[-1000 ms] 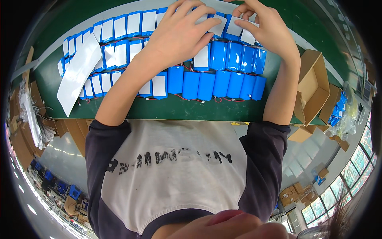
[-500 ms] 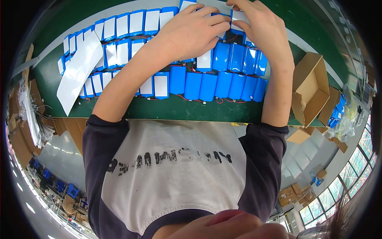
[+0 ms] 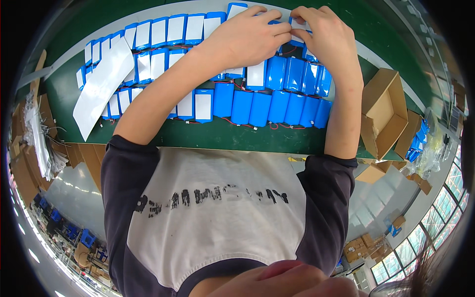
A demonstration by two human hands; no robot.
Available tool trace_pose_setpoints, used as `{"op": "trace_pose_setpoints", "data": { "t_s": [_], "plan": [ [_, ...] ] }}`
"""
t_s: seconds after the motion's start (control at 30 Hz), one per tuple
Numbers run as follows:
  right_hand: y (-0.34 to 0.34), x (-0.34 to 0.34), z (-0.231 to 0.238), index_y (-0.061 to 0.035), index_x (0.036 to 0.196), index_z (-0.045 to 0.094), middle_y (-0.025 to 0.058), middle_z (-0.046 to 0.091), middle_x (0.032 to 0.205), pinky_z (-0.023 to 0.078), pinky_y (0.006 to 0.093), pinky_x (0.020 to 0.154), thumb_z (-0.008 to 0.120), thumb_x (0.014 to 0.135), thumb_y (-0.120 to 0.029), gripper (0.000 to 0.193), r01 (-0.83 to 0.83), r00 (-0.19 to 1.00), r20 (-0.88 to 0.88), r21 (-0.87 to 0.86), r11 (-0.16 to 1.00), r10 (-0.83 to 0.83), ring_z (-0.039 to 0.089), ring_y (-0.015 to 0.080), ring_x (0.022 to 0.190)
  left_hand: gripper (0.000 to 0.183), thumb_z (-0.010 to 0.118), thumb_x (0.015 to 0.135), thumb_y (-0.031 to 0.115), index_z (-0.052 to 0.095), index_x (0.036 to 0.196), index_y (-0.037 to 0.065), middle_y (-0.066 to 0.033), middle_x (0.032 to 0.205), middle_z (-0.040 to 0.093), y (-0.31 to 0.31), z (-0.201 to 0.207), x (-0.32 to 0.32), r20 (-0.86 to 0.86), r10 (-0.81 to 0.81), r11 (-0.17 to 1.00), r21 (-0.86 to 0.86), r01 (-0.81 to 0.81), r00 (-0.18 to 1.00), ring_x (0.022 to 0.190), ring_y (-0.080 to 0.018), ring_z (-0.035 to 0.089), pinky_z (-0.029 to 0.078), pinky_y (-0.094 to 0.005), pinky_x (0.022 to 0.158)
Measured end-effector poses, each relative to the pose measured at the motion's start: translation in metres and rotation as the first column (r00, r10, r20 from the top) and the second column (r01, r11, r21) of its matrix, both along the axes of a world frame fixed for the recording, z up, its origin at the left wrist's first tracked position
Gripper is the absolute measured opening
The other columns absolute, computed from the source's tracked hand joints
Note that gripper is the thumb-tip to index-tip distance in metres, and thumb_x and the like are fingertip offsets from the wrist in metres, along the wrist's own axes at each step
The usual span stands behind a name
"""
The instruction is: The person arranges blue rectangular battery cells on a green workbench, applies white adhesive tape to secure them, and then places the assembled battery pack into a cardboard box. The person also folds and prepares cardboard boxes for packaging.
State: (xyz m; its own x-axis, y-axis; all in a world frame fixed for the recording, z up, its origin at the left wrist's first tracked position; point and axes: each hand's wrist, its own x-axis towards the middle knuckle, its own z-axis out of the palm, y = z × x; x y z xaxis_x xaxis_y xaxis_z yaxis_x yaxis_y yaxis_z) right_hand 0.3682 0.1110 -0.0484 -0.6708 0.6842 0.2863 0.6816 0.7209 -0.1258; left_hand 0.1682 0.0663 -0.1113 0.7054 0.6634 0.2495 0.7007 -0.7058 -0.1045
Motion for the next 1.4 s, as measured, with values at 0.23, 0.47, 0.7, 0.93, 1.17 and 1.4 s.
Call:
{"op": "trace_pose_setpoints", "data": {
  "t_s": [0.23,0.47,0.7,0.93,1.17,1.4],
  "plan": [
    [0.006,0.015,0.025,0.0002,0.104,0.07,0.0166,0.072,0.093,0.056,0.0429,0.079,0.069,0.092,-0.009,0.015,0.041,0.969,-0.243,-0.033,0.999,-0.048,0.07,0.0338,0.09,0.043,0.07,0.099,0.028,0.066,0.137,0.009,-0.0094,0.144,0.064,0.014,-0.017,0.015,0.335,-0.018,0.999,0.042,0.004,0.942,0.135,-0.0267,0.061,0.047,-0.0407,0.116],
    [-0.006,0.061,0.033,0.003,0.122,0.068,0.0102,0.067,0.128,0.05,0.0354,0.101,0.068,0.096,0.006,0.026,-0.227,0.801,-0.591,-0.45,0.864,-0.097,0.063,0.0208,0.116,0.052,0.067,0.101,0.044,0.067,0.135,0.006,-0.0142,0.138,0.068,0.023,-0.024,0.022,0.393,0.018,0.998,-0.064,0.007,0.919,0.132,-0.0297,0.063,0.05,-0.0417,0.112],
    [-0.02,0.054,-0.029,0.0062,0.125,0.066,0.0196,0.064,0.135,0.051,0.0381,0.107,0.071,0.09,0.015,0.037,-0.411,0.484,-0.865,-0.361,0.837,-0.136,0.062,0.0277,0.126,0.044,0.081,0.091,0.044,0.078,0.113,0.007,-0.0128,0.111,0.077,-0.023,0.015,0.019,0.822,0.215,0.935,-0.329,0.132,0.527,0.098,-0.0322,0.074,0.058,-0.0398,0.089],
    [-0.043,0.021,-0.022,0.0072,0.13,0.063,0.0232,0.064,0.138,0.055,0.0384,0.106,0.072,0.092,0.011,0.039,-0.35,0.441,-0.855,-0.443,0.826,-0.272,0.062,0.0283,0.131,0.027,0.076,0.096,0.032,0.081,0.104,0.007,-0.0102,0.096,0.079,-0.02,0.004,0.019,0.883,0.129,0.991,-0.132,-0.025,0.452,0.088,-0.0276,0.075,0.058,-0.0346,0.071],
    [-0.063,0.011,-0.028,0.0073,0.123,0.066,0.0247,0.074,0.12,0.054,0.0343,0.104,0.071,0.097,0.006,0.027,-0.196,0.333,-0.899,-0.362,0.911,-0.286,0.073,0.026,0.114,0.016,0.076,0.096,0.018,0.083,0.105,0.008,-0.0105,0.092,0.079,-0.036,0.014,0.024,0.887,0.154,0.988,-0.15,-0.044,0.435,0.084,-0.026,0.073,0.057,-0.0343,0.072],
    [-0.085,0.01,-0.018,0.0037,0.12,0.069,0.0132,0.075,0.112,0.056,0.0286,0.089,0.073,0.097,0.001,0.023,0.039,0.466,-0.872,-0.145,0.989,-0.146,0.072,0.0184,0.101,0.017,0.073,0.097,0.017,0.082,0.107,0.006,-0.0109,0.096,0.079,-0.058,0.027,0.027,0.917,0.176,0.975,-0.212,0.065,0.357,0.089,-0.0274,0.073,0.058,-0.037,0.077]
  ]
}}
